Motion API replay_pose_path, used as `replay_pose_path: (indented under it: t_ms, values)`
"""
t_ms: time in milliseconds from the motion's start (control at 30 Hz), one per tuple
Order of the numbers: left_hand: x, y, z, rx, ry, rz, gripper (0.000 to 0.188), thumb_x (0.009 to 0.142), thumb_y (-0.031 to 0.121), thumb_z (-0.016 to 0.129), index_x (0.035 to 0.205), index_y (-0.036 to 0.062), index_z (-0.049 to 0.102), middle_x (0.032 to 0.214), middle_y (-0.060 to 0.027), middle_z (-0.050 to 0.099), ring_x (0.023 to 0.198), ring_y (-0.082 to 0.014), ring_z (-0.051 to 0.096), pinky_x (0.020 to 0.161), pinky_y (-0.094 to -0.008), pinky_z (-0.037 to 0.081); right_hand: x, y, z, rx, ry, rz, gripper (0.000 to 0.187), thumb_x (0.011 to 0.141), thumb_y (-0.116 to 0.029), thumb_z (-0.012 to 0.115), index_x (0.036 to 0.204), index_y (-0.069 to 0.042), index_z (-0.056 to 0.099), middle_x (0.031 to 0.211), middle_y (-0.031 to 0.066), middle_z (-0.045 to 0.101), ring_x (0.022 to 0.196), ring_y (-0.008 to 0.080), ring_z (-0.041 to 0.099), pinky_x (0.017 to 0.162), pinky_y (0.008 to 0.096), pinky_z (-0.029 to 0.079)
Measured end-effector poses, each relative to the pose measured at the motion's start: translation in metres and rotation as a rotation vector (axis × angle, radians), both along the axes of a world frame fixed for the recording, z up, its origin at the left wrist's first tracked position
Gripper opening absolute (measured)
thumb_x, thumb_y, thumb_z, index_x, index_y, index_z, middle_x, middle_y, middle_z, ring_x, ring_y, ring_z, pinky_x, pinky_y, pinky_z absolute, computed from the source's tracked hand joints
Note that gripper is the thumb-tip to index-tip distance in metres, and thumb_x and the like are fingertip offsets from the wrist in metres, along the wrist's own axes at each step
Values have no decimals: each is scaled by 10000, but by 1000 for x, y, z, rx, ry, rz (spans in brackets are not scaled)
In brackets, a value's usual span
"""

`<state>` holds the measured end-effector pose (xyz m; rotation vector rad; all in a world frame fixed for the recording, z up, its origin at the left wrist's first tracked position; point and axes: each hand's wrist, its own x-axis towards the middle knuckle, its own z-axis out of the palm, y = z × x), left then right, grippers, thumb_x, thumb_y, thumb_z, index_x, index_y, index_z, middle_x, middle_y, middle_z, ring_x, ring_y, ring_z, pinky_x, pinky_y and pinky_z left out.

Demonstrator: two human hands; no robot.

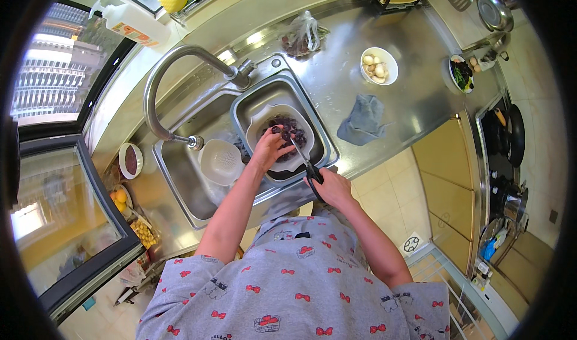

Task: The person removes grapes from a plastic bag and places them into a colander in the sink. They then use scissors to cut the grapes off the stems into the colander and rinse them under running water.

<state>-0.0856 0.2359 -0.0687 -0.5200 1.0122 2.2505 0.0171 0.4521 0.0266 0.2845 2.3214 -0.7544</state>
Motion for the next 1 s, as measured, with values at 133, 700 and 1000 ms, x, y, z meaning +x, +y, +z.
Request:
replay_pose_path:
  t_ms: [133, 700, 1000]
  values:
    - [5, -6, 8, 54, -17, 28, 252, 939, 166, 494, 1188, 136, 515, 1307, -117, 586, 1218, -300, 573, 937, -483, 524, -9, -13, 16, -13, -54, 34, 640, 843, -698, 547, 969, -77, 641, 915, 178, 701, 953, 391, 658, 815, 488, 482]
    - [23, -4, 4, -262, 146, -95, 299, 895, 124, 432, 1190, 137, 476, 1230, -84, 577, 1133, -221, 568, 889, -434, 531, 1, -23, -33, -568, -301, -311, 667, 828, -703, 603, 789, -38, 626, 629, 65, 607, 530, 148, 596, 534, 296, 472]
    - [35, -7, -4, -214, 32, -12, 266, 918, 136, 423, 1179, 124, 467, 1192, -84, 577, 1068, -224, 598, 866, -417, 535, 6, -30, -48, -275, -209, -97, 684, 819, -742, 563, 741, -69, 662, 673, 75, 659, 581, 159, 647, 596, 322, 498]
